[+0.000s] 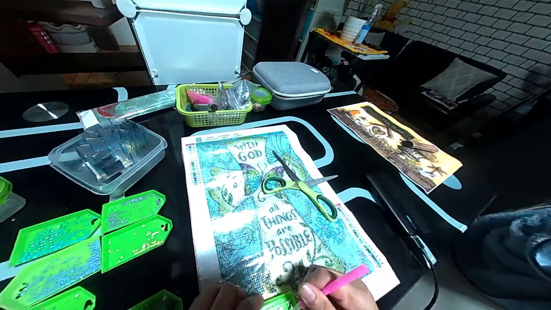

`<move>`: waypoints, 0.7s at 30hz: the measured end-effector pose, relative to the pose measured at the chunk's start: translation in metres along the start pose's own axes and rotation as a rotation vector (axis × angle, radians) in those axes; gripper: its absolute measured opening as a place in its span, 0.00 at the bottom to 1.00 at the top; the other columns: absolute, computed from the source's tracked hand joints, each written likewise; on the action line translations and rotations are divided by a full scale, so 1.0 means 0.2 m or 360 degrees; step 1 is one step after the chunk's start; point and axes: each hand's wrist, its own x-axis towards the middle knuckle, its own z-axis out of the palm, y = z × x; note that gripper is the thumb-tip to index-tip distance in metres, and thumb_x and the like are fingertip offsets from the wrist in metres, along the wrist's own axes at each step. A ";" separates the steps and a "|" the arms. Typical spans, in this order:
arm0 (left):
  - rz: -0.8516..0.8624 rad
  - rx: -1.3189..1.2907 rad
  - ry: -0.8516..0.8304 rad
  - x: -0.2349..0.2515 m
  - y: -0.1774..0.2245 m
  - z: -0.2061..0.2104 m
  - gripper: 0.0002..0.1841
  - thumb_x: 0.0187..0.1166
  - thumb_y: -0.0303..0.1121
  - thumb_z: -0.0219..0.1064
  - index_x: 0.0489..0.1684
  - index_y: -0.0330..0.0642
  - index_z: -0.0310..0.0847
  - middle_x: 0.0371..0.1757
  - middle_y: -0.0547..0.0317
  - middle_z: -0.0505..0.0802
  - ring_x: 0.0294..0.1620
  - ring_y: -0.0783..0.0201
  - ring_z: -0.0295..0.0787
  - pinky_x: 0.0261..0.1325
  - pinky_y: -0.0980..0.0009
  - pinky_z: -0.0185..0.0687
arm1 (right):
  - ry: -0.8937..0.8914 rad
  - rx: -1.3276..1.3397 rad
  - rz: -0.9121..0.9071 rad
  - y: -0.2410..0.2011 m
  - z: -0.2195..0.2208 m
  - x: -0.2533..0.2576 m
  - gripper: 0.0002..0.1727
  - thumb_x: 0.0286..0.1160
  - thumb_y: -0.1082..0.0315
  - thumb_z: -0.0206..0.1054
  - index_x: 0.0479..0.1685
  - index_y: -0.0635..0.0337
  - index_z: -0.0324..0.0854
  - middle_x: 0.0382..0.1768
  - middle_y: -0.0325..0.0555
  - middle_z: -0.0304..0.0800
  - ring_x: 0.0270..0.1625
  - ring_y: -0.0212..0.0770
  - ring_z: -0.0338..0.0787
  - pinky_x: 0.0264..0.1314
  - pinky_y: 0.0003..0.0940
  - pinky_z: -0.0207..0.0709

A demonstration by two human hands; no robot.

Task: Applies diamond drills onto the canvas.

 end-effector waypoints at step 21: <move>0.0026 0.0012 0.0033 0.00 -0.01 0.01 0.23 0.69 0.48 0.78 0.59 0.43 0.92 0.49 0.44 0.93 0.52 0.42 0.88 0.53 0.52 0.84 | -0.0115 -0.0017 -0.0161 0.02 0.01 -0.01 0.15 0.90 0.67 0.60 0.34 0.67 0.79 0.26 0.50 0.84 0.31 0.33 0.86 0.39 0.22 0.80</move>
